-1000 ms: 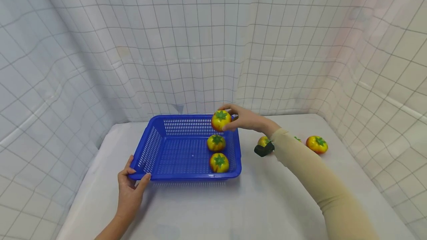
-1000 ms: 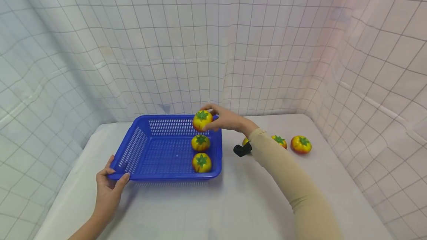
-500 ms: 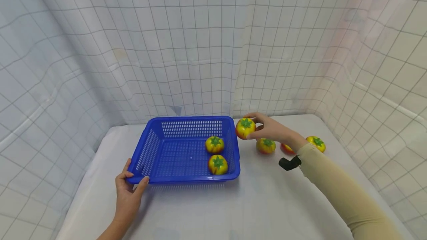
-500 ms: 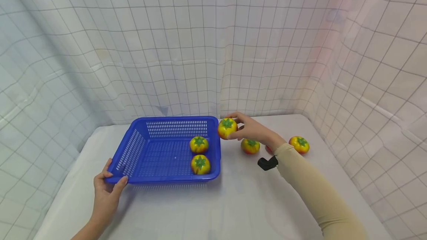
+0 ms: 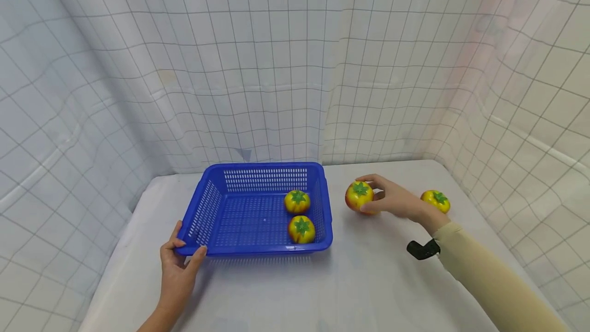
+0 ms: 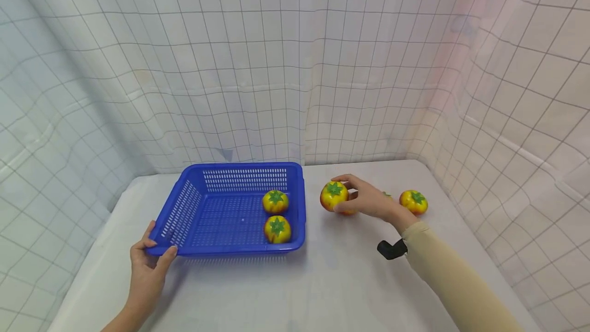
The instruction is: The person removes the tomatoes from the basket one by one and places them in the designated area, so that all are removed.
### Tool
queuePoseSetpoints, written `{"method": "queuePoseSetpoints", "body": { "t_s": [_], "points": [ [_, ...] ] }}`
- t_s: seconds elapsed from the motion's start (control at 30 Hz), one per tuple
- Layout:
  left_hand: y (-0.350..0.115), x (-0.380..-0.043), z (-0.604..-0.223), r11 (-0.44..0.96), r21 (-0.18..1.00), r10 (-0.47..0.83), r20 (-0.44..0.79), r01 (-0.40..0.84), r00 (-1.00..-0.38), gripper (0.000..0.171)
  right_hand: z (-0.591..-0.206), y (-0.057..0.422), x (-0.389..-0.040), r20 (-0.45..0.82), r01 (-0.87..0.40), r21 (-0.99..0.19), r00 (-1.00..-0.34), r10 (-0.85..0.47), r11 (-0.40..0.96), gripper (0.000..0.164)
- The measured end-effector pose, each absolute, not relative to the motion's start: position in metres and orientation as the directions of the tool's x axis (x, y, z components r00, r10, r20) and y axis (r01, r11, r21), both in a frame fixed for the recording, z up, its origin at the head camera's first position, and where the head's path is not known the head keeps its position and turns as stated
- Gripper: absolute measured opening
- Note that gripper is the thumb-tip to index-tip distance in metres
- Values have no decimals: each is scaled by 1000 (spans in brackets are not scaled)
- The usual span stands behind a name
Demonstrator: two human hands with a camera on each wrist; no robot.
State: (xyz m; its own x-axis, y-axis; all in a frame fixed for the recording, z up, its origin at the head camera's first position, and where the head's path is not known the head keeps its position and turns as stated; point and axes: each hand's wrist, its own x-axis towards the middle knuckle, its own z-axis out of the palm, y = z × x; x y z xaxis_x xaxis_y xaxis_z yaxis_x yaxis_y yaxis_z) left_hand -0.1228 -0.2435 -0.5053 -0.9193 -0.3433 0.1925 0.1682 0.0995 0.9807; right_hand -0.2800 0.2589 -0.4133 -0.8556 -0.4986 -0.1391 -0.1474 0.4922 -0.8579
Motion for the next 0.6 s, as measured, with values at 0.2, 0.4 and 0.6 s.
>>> {"method": "queuePoseSetpoints", "body": {
  "t_s": [0.2, 0.4, 0.6],
  "points": [
    [-244, -122, -505, 93, 980, -340, 197, 176, -920, 43, -423, 268, -269, -159, -126, -858, -857, -490, 498, 70],
    [-245, -122, -504, 89, 982, -342, 186, 165, -921, 42, -438, 275, -258, -188, -108, -844, -858, -478, 525, 68],
    [-245, -123, -504, 81, 983, -344, 184, 166, -921, 43, -452, 282, -248, -226, -86, -818, -861, -455, 568, 67]
  ]
}}
